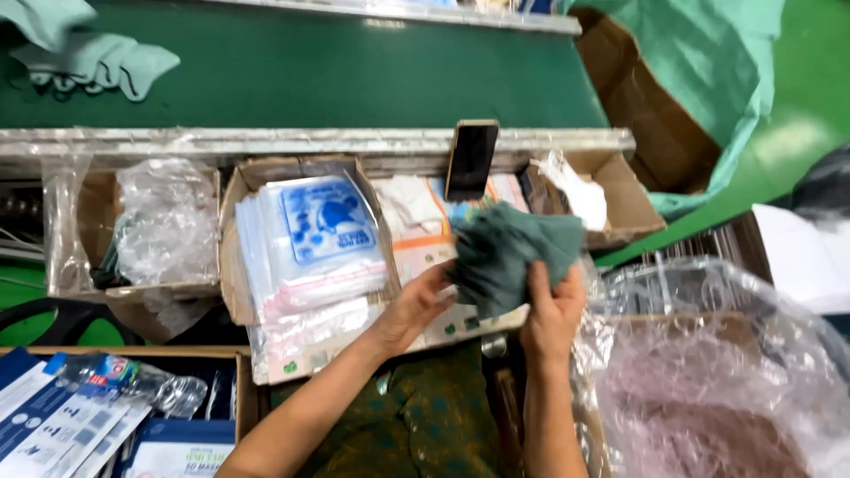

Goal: Manually attaching elastic loops to face masks and organizing them for packaging at a production line conveyor belt.

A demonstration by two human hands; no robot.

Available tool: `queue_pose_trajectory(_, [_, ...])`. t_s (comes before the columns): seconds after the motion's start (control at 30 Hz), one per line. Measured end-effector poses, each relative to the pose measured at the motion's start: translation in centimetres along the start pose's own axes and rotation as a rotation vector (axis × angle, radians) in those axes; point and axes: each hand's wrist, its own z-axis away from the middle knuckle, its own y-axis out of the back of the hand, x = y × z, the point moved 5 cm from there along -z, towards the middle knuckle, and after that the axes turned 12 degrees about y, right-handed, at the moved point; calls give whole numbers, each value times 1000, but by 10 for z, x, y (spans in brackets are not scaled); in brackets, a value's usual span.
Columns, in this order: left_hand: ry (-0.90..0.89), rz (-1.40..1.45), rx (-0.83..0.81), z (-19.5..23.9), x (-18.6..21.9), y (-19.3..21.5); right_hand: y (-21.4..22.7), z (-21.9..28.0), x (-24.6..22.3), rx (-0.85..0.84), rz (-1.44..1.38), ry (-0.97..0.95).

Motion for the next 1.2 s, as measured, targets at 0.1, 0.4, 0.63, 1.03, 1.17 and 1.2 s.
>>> queue_pose_trajectory(0.1, [-63,41,-114,14,22,-39,-3,21,16,-5,-59,-49])
queue_pose_trajectory(0.4, [-81,26,87,46,53,-75,-13,43,-3,25,-144,-134])
queue_pose_trajectory(0.63, [-127,67,206,39,48,-65,-4,51,10,5,-172,-136])
queue_pose_trajectory(1.03, [-303,-1013,362,10,34,-42,35,41,78,-692,571,106])
queue_pose_trajectory(1.17, [-439,-1134,440,-4,47,-41,39,36,108,-575,507,-269])
queue_pose_trajectory(1.2, [-427,-1149,473,5,44,-42,36,45,91,-508,464,-236])
